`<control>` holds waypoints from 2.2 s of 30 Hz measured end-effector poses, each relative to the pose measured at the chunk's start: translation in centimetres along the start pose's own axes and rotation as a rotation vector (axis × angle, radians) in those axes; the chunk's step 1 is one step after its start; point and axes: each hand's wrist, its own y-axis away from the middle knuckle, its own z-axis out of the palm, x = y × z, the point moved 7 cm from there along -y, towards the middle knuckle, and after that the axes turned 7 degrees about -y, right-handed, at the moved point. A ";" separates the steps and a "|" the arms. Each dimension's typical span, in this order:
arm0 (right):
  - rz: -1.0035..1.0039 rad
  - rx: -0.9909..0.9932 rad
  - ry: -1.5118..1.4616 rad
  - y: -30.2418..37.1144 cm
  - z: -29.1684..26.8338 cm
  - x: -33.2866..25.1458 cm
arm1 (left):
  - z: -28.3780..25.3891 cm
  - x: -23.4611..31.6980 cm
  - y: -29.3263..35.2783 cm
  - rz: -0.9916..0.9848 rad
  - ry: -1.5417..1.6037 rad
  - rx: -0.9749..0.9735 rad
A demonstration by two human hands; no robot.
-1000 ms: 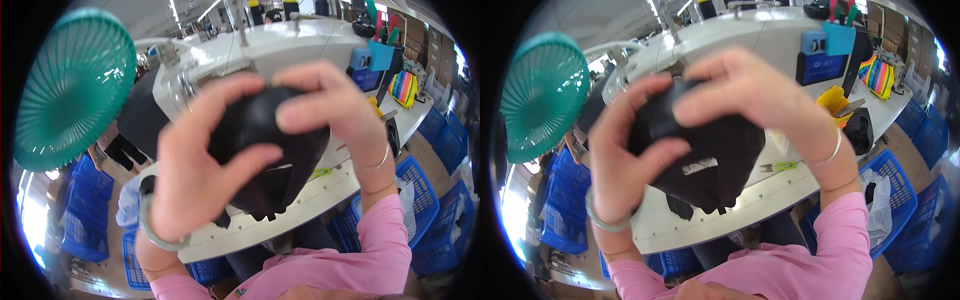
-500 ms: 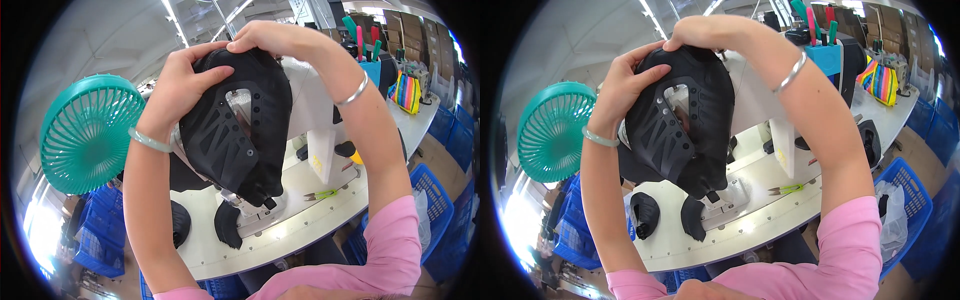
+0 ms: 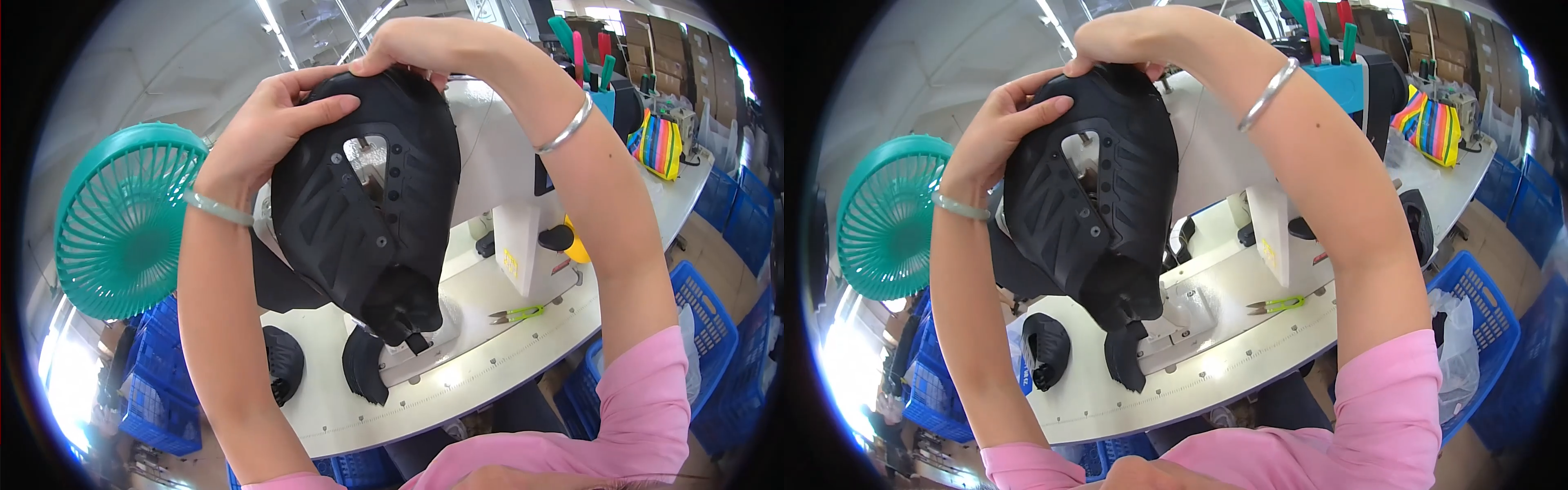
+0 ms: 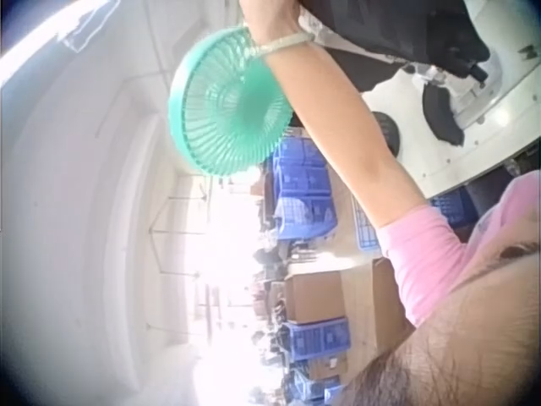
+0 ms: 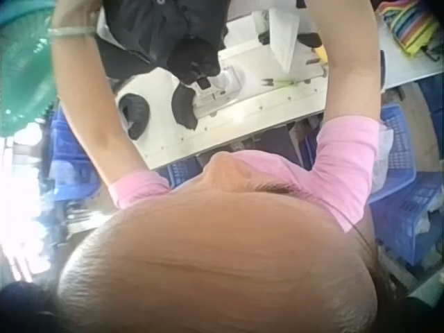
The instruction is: Stitching components of a black shoe upper using an industrial sewing machine.
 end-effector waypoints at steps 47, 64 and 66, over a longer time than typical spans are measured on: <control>-0.044 -0.045 -0.209 -0.4 1.0 0.5 | 0.9 -0.2 1.1 0.108 -0.217 0.123; -0.362 -0.271 -0.805 12.0 4.7 -2.8 | 5.0 0.2 11.8 0.160 0.407 0.182; -0.255 -0.341 -0.873 13.6 8.6 -1.4 | 6.8 -2.2 14.0 0.084 0.550 0.134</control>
